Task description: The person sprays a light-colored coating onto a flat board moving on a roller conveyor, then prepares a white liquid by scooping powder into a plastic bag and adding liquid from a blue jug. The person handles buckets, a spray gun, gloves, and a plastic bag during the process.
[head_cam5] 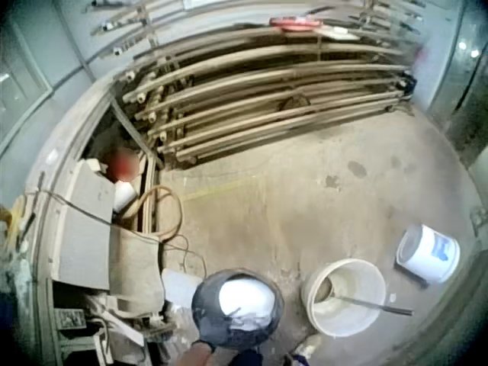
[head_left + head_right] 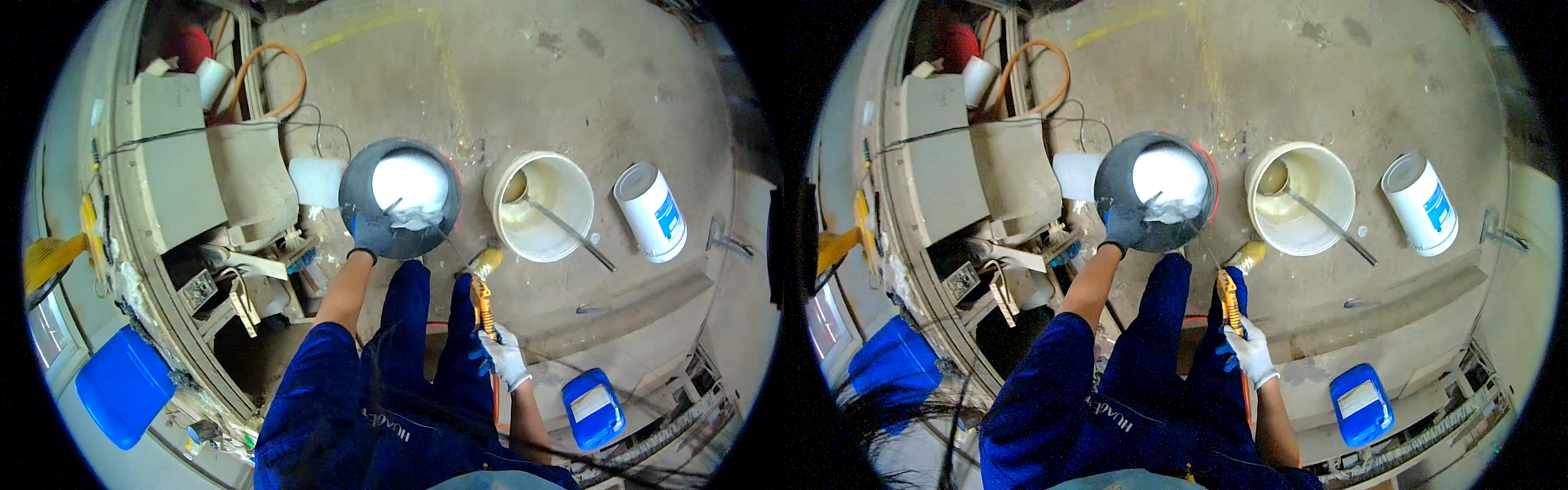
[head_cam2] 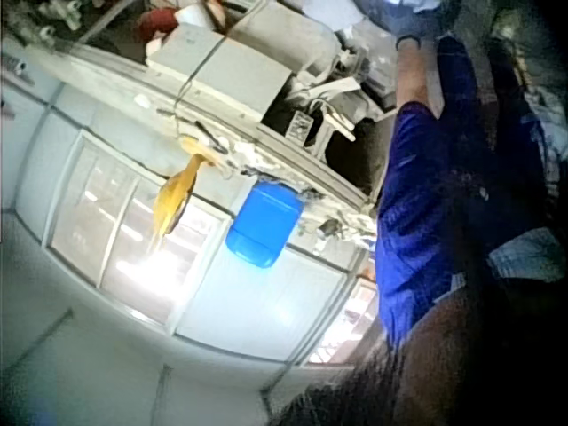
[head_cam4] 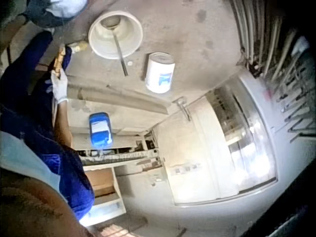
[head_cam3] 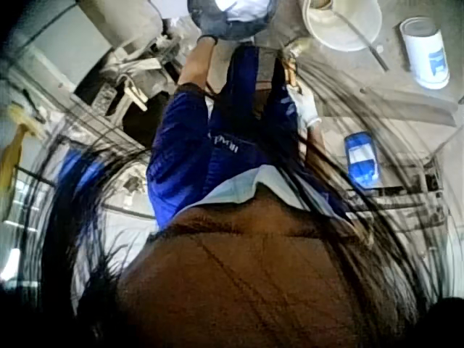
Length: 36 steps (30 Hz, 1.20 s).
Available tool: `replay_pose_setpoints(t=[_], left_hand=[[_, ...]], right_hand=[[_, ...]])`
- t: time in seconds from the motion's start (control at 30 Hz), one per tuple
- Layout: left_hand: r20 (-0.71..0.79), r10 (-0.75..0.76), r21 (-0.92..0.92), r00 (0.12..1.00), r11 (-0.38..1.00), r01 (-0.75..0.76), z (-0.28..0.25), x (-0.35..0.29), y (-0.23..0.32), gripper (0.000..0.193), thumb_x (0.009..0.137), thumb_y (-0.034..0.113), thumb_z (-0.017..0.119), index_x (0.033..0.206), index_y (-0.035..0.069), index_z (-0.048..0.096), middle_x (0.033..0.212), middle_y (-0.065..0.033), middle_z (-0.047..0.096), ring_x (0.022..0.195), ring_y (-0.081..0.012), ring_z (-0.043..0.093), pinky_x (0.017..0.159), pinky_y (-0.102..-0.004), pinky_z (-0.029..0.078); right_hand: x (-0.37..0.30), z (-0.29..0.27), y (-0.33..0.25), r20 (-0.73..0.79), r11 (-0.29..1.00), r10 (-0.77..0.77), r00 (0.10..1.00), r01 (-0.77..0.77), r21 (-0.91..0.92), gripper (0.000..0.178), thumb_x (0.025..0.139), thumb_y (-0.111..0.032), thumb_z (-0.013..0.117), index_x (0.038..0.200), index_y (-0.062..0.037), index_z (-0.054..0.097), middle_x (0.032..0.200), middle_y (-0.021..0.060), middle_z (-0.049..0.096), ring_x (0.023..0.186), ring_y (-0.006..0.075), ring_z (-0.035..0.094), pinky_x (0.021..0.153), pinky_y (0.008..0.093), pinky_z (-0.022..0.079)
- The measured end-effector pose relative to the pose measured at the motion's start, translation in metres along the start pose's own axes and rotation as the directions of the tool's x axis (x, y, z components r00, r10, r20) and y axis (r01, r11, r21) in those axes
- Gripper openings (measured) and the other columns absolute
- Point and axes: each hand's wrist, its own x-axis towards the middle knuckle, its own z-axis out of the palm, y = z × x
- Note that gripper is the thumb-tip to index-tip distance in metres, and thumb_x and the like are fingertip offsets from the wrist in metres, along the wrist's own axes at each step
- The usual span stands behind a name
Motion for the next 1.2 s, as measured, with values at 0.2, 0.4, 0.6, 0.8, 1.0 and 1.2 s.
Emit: replay_pose_setpoints(t=[0.2, 0.4, 0.6, 0.8, 1.0, 1.2], left_hand=[[0.321, -0.172, -0.033, 0.931, 0.981, 0.192, -0.161, -0.004, 0.018, 0.04, 0.079, 0.035, 0.059, 0.111, 0.017, 0.072, 0.114, -0.0132, 0.069, 0.107, -0.0292, 0.065, 0.088, -0.0445, 0.049], [0.083, -0.288, 0.003, 0.954, 0.957, 0.289, -0.296, 0.017, 0.031, 0.036, 0.082, 0.035, 0.056, 0.108, 0.017, 0.074, 0.116, -0.0117, 0.069, 0.111, -0.0287, 0.065, 0.093, -0.0433, 0.049], [-0.181, -0.206, 0.339, 0.962, 0.905, 0.258, -0.33, 0.09, 0.038, 0.027, 0.082, 0.027, 0.056, 0.096, 0.017, 0.077, 0.101, -0.0114, 0.073, 0.095, -0.0291, 0.071, 0.08, -0.0467, 0.054], [-0.499, -0.237, 0.424, 0.834, 0.773, 0.473, -0.322, 0.132, 0.005, 0.022, 0.084, 0.013, 0.054, 0.095, 0.015, 0.073, 0.101, -0.0093, 0.071, 0.098, -0.0265, 0.068, 0.078, -0.0398, 0.054], [-0.383, -0.091, 0.412, 0.919, 0.874, 0.258, -0.352, 0.135, 0.03, 0.025, 0.086, 0.015, 0.059, 0.109, 0.011, 0.068, 0.107, -0.0124, 0.069, 0.102, -0.0283, 0.066, 0.08, -0.0415, 0.054], [-0.36, -0.098, 0.467, 0.928, 0.842, 0.271, -0.368, 0.156, 0.033, 0.03, 0.085, 0.015, 0.056, 0.112, 0.015, 0.069, 0.108, -0.0131, 0.07, 0.103, -0.0283, 0.067, 0.085, -0.0431, 0.05]], right_hand=[[-0.039, -0.056, -0.018, -0.086, 0.988, -0.146, 0.986, 0.142, -0.053, 0.017, 0.098, -0.017, 0.061, 0.112, -0.0071, 0.061, 0.074, -0.0052, 0.055, 0.06, 0.0038, 0.051, 0.051, 0.0208, 0.044], [-0.068, -0.056, -0.085, 0.193, 0.921, -0.268, 0.944, 0.192, 0.339, 0.029, 0.1, -0.019, 0.057, 0.126, -0.0065, 0.054, 0.073, -0.005, 0.05, 0.054, 0.004, 0.046, 0.047, 0.0208, 0.04], [-0.036, -0.038, -0.149, 0.144, 0.843, -0.402, 0.904, 0.304, 0.444, 0.028, 0.102, -0.031, 0.053, 0.118, -0.0078, 0.057, 0.069, -0.0047, 0.047, 0.048, 0.0055, 0.044, 0.041, 0.0226, 0.037], [-0.004, 0.001, -0.17, 0.083, 0.821, -0.416, 0.906, 0.335, 0.462, 0.045, 0.102, -0.047, 0.047, 0.111, -0.0073, 0.065, 0.064, -0.0044, 0.052, 0.047, 0.0052, 0.043, 0.041, 0.0226, 0.034], [0.022, 0.019, -0.181, -0.129, 0.765, -0.435, 0.891, 0.441, 0.468, 0.048, 0.102, -0.049, 0.044, 0.107, -0.0062, 0.065, 0.069, -0.0016, 0.056, 0.049, 0.0071, 0.046, 0.043, 0.023, 0.037], [0.021, 0.023, -0.213, -0.139, 0.791, -0.301, 0.943, 0.329, 0.516, 0.049, 0.103, -0.047, 0.043, 0.102, -0.0043, 0.067, 0.086, 0.001, 0.061, 0.062, 0.006, 0.05, 0.053, 0.0207, 0.042]])
